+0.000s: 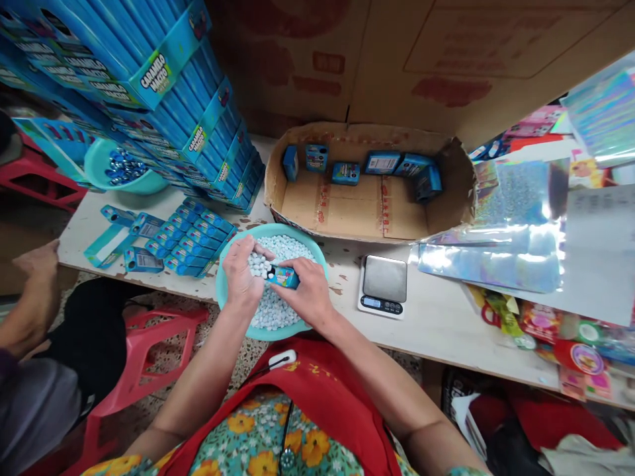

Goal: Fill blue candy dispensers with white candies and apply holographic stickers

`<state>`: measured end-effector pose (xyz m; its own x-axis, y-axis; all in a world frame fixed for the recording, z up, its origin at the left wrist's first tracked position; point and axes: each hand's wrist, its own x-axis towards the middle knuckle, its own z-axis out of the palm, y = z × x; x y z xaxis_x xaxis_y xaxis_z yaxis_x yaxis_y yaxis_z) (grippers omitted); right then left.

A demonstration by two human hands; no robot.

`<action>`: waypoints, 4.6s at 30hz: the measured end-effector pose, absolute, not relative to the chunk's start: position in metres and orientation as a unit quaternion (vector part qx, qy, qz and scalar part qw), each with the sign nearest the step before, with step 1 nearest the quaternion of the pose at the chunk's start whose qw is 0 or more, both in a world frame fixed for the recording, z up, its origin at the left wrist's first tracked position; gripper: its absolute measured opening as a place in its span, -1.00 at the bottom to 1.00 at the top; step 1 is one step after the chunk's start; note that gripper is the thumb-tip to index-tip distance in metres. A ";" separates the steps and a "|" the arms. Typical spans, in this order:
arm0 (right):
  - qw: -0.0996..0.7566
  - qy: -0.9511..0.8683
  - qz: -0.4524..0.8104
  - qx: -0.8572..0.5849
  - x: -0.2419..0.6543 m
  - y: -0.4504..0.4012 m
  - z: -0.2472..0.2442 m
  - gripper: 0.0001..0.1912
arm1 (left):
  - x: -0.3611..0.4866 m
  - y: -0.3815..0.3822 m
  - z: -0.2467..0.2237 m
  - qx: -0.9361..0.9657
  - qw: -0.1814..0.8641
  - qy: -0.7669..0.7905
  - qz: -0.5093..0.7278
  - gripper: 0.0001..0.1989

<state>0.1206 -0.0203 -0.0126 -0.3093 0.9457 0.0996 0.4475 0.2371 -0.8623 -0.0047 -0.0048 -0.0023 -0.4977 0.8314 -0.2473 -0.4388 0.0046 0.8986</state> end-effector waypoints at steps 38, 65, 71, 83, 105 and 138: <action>0.428 -0.631 0.412 -0.499 0.152 -0.019 -0.026 -0.68 | -0.017 0.024 -0.040 0.321 0.389 0.579 0.641 -0.73; 0.340 -0.698 0.372 -0.509 0.129 -0.030 -0.050 -0.71 | -0.019 -0.015 -0.046 0.178 0.553 0.516 0.629 -0.75; 0.308 -0.734 0.357 -0.488 0.110 -0.025 -0.037 -0.72 | -0.013 -0.014 -0.025 0.145 0.499 0.480 0.707 -0.80; 0.341 -0.720 0.368 -0.480 0.112 -0.016 -0.026 -0.72 | -0.015 0.001 -0.013 0.140 0.458 0.536 0.695 -0.70; 0.364 -0.706 0.373 -0.478 0.111 -0.014 -0.023 -0.72 | -0.006 0.001 -0.004 0.184 0.417 0.549 0.701 -0.71; 0.442 -0.466 0.514 -0.568 0.229 -0.031 -0.045 -0.54 | -0.036 -0.015 -0.077 0.663 0.212 0.667 0.264 -0.75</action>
<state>0.2293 -0.0305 -0.0449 0.0374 0.9842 -0.1730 0.0744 -0.1753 -0.9817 -0.0360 -0.0154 -0.0767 -0.0300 0.9973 0.0675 0.7737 -0.0196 0.6332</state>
